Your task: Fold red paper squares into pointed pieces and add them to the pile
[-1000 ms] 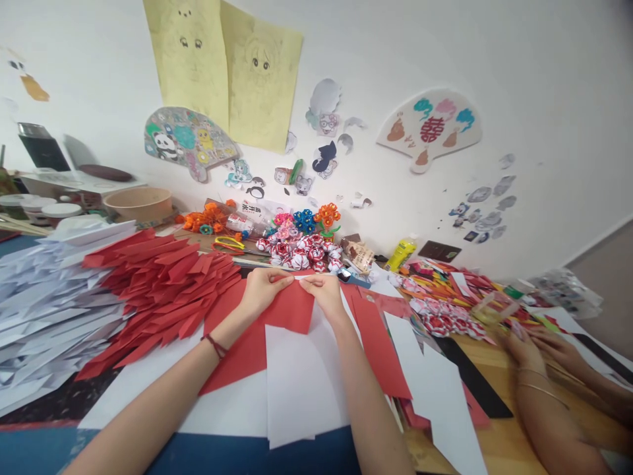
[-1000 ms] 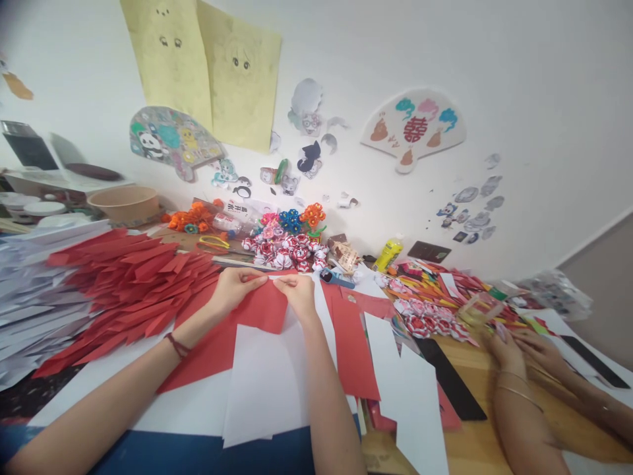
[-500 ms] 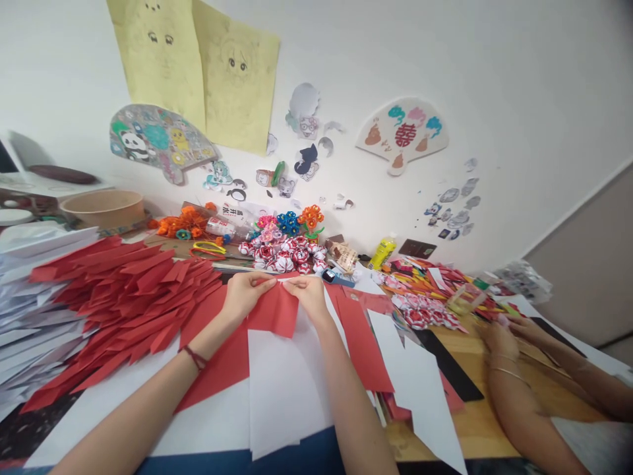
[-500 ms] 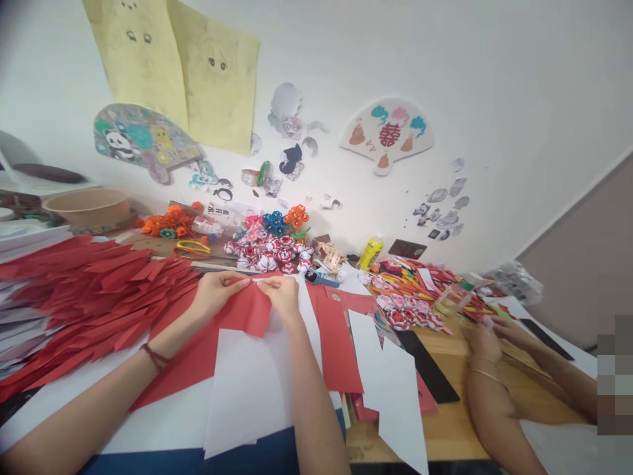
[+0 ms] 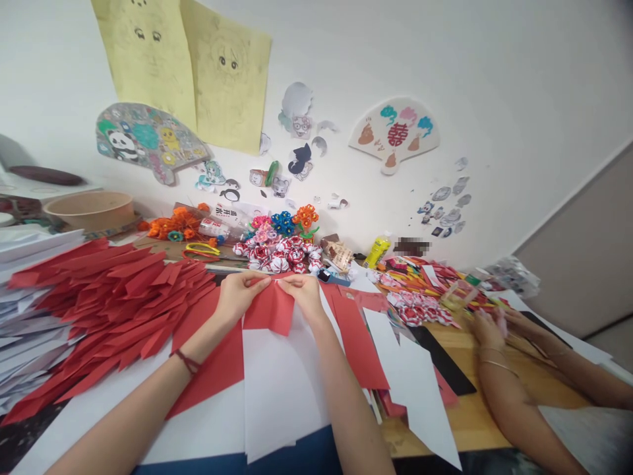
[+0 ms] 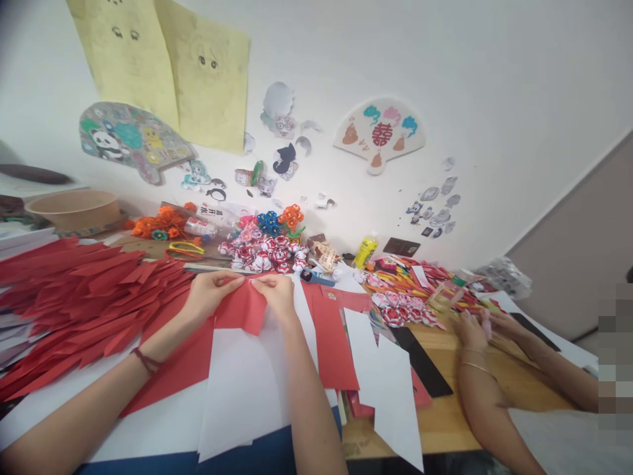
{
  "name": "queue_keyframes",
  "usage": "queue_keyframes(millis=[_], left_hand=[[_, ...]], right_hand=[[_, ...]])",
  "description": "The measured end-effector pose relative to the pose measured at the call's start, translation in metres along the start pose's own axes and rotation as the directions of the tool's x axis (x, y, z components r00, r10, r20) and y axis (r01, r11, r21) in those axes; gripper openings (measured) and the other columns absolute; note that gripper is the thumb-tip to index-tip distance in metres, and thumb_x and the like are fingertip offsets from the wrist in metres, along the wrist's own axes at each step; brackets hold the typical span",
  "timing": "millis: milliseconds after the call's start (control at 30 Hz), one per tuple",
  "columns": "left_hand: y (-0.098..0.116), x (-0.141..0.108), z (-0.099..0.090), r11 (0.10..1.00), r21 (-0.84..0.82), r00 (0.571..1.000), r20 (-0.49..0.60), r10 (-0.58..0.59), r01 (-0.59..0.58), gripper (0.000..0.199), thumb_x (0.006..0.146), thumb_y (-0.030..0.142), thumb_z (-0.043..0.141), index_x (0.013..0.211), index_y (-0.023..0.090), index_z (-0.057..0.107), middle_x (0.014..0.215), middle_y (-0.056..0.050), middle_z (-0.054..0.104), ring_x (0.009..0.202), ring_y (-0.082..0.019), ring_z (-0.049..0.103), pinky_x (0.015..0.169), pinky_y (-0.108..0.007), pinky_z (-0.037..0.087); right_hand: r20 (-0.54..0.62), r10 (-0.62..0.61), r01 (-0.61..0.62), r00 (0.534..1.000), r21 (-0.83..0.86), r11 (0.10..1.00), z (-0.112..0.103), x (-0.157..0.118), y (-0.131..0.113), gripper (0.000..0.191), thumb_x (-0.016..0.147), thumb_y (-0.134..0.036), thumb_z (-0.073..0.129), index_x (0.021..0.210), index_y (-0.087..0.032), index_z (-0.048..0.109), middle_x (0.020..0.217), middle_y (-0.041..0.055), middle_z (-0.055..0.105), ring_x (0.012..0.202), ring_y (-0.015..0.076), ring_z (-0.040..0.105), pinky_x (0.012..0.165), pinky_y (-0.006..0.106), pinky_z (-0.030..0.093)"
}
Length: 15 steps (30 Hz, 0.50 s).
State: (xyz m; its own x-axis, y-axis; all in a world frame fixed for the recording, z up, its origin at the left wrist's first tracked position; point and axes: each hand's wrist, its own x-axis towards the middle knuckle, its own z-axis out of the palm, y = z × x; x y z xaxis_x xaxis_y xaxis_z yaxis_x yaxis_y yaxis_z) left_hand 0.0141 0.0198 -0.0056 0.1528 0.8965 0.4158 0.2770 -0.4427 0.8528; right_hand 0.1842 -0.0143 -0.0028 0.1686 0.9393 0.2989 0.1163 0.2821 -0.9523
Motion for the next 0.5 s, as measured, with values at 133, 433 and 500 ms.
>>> queue_keyframes(millis=[133, 433, 500], left_hand=[[0.006, -0.002, -0.002, 1.0, 0.018, 1.0, -0.023, 0.017, -0.017, 0.04, 0.074, 0.053, 0.063, 0.088, 0.018, 0.075, 0.09, -0.007, 0.074, 0.082, -0.022, 0.065, 0.075, -0.029, 0.047], [0.011, -0.004, -0.004, 0.995, 0.103, 0.997, -0.076, 0.0, 0.008, 0.043, 0.074, 0.055, 0.063, 0.098, 0.02, 0.072, 0.064, -0.001, 0.067, 0.058, -0.016, 0.057, 0.055, -0.024, 0.04], [0.01, -0.006, -0.002, 0.997, -0.011, 0.996, -0.06, -0.072, 0.072, 0.051, 0.071, 0.056, 0.066, 0.105, 0.019, 0.069, 0.062, 0.0, 0.067, 0.057, -0.016, 0.059, 0.054, -0.024, 0.041]], right_hand=[[0.024, 0.048, -0.05, 0.999, 0.076, 0.996, 0.0, -0.004, -0.01, 0.033, 0.066, -0.042, 0.076, 0.089, -0.018, 0.075, 0.082, 0.0059, 0.074, 0.08, 0.0207, 0.067, 0.077, 0.032, 0.05], [0.101, 0.087, -0.099, 0.991, 0.123, 0.987, 0.0, -0.008, -0.013, 0.039, 0.068, -0.047, 0.074, 0.09, -0.015, 0.075, 0.086, 0.0081, 0.074, 0.082, 0.0231, 0.068, 0.073, 0.033, 0.052], [0.088, 0.088, -0.097, 0.992, 0.102, 0.99, 0.0, -0.006, -0.007, 0.039, 0.069, -0.048, 0.073, 0.087, -0.015, 0.075, 0.083, 0.0077, 0.074, 0.079, 0.0234, 0.068, 0.071, 0.033, 0.052]])
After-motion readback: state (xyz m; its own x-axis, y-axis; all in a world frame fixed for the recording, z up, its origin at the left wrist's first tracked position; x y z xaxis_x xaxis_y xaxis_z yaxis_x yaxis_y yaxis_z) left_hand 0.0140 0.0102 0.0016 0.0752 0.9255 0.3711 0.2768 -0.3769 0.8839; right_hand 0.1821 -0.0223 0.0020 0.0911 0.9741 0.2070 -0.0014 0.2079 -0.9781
